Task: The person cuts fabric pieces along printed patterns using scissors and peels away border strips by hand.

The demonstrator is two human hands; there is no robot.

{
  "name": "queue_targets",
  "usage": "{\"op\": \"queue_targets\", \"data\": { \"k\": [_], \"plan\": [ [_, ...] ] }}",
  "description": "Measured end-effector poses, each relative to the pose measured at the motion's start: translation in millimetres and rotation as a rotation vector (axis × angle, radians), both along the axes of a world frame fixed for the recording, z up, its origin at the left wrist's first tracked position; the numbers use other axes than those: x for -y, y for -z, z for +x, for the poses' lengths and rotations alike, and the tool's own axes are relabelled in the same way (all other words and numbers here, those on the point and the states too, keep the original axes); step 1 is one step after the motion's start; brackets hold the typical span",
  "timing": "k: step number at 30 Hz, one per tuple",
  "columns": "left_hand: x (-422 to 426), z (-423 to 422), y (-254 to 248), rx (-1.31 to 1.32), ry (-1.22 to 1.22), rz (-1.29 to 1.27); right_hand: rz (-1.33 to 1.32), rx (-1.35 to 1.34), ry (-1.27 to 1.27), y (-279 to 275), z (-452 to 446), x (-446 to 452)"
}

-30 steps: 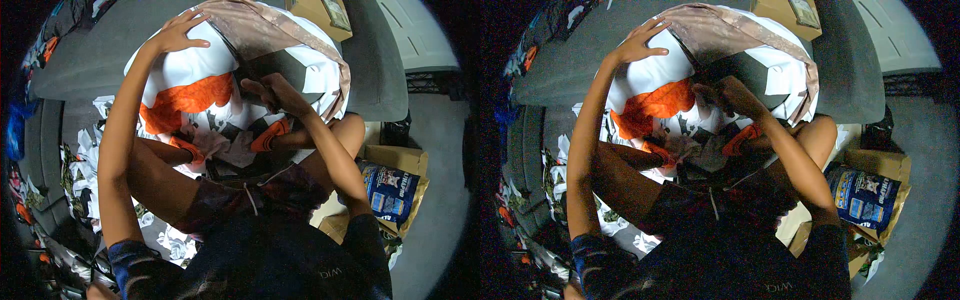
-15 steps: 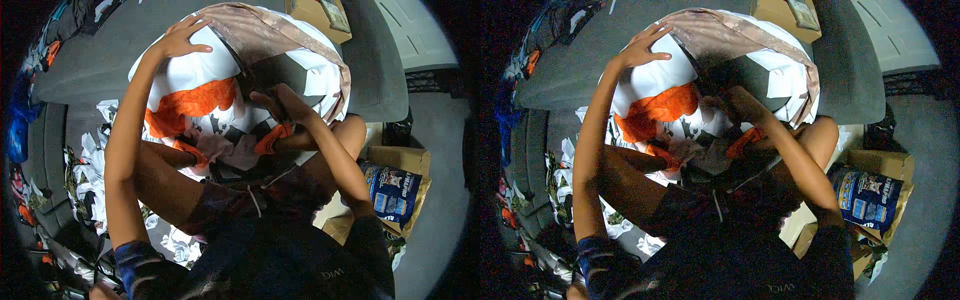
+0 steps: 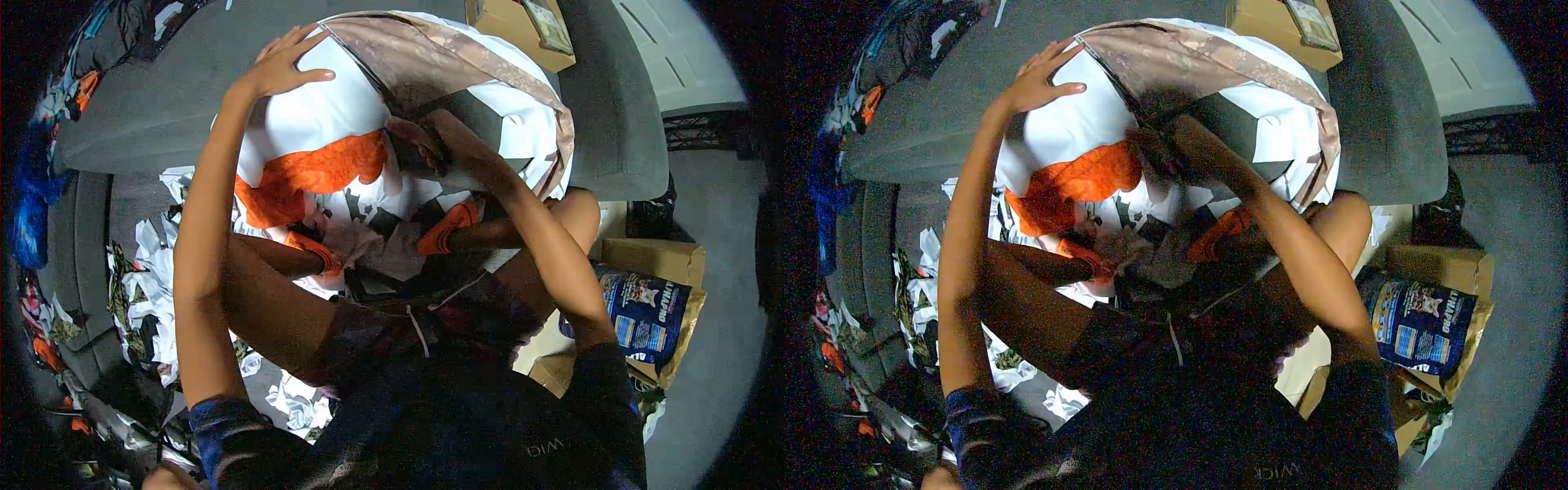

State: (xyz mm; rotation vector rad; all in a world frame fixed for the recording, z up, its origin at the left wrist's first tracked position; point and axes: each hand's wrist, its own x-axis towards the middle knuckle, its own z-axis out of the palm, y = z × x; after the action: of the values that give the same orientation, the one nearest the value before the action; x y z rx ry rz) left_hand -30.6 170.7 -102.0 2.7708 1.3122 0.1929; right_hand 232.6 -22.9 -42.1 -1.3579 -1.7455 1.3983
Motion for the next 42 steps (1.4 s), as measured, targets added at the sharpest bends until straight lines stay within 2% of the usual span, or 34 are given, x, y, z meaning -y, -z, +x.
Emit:
{"op": "queue_targets", "data": {
  "k": [4, 9, 19, 24, 29, 34, 42],
  "plan": [
    [0, -2, -1, 0.015, 0.011, 0.003, -0.143, 0.069, 0.012, -6, -4, -3],
    [-4, -2, 1, 0.025, 0.024, 0.017, -0.082, -0.006, 0.036, -9, -8, 1],
    [-1, 0, -2, 0.001, -0.012, 0.003, -0.044, 0.1, -0.03, 14, 5, -4],
    [2, -1, -7, 0.003, -0.007, -0.019, -0.151, 0.042, -0.017, 20, 10, -1],
    [4, -2, -6, 0.066, -0.049, -0.009, -0.327, 0.151, -0.082, 20, 16, -1],
    [2, -1, -4, 0.036, -0.052, -0.013, -0.037, -0.013, 0.044, -8, -12, -3],
    [1, -3, -1, 0.036, -0.058, -0.007, 0.285, 0.044, -0.05, 9, -11, -23]
  ]
}}
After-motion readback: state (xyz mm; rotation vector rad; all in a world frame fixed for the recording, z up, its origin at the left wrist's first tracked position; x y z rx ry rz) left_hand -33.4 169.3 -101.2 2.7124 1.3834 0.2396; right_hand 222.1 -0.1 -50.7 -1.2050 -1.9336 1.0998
